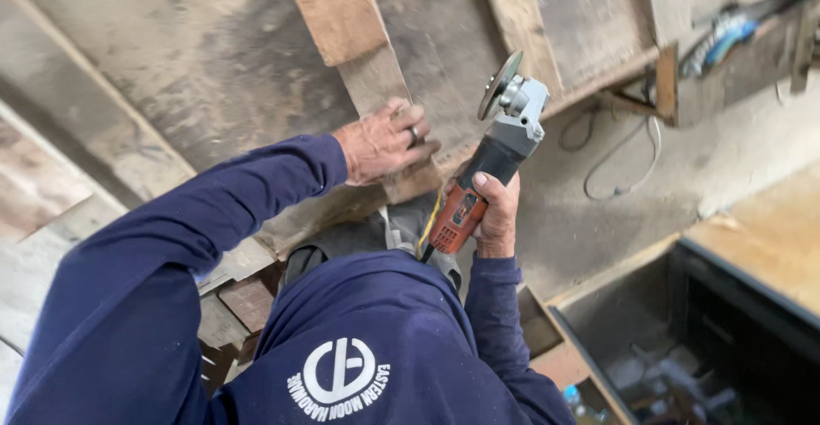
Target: The person uses an angle grinder to sand the surface of a wooden pallet. They hold the pallet with one hand and move the grinder across the wood to smooth it, occasionally repositioning the pallet to access different areas.
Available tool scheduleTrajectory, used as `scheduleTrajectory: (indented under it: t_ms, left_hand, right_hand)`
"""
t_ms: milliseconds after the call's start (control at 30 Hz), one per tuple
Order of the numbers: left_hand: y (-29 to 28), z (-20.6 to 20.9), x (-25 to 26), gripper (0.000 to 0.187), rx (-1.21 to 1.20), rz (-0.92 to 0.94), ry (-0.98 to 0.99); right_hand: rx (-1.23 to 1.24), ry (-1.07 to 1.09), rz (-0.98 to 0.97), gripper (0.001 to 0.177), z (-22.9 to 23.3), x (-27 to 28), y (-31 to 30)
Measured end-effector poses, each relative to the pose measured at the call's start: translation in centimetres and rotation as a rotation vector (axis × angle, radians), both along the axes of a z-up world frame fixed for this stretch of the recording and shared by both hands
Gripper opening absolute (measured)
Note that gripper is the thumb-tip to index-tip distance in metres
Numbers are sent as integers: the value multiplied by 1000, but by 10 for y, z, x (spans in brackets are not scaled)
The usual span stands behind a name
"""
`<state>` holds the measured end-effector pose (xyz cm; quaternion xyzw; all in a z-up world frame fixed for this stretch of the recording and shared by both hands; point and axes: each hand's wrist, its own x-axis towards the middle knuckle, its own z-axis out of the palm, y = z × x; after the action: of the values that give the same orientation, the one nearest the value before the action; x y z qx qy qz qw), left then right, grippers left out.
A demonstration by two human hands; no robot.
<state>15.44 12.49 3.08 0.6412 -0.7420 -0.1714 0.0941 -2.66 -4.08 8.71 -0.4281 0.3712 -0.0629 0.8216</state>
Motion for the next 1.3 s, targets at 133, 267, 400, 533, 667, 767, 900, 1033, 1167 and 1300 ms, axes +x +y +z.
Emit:
scheduleTrajectory:
  t_ms: [133, 267, 400, 533, 667, 767, 900, 1033, 1167, 1300]
  left_hand:
    - [-55, 0, -21, 100, -23, 123, -27]
    - [-116, -8, -43, 93, -54, 243, 65]
    - [-153, -17, -50, 88, -21, 261, 37]
    - [-159, -20, -43, 88, 108, 202, 48]
    - [-154, -18, -44, 97, 55, 193, 46]
    - [-154, -16, -42, 101, -40, 176, 27]
    - [-157, -18, -39, 109, 0, 162, -17]
    - [-145, -28, -42, 106, -38, 180, 91]
    - [-124, -30, -46, 105, -39, 117, 60]
    - [-122, -25, -42, 119, -30, 76, 5]
  right_hand:
    - [-57, 32, -82, 47, 5, -35, -26]
    - [-77, 76, -187, 50, 5, -68, -54]
    - [-29, 53, -250, 51, 2, -96, -77]
    - [41, 89, -309, 52, -2, -120, -92]
    - [98, 86, -363, 50, -7, -136, -86]
    - [106, 33, -412, 50, -13, -141, -66]
    - [76, 48, -415, 51, -17, -146, -36]
    - [112, 42, -436, 53, -15, -152, 6]
    - [145, 4, -426, 51, -19, -156, 37]
    - [198, 36, -431, 46, -27, -163, 57]
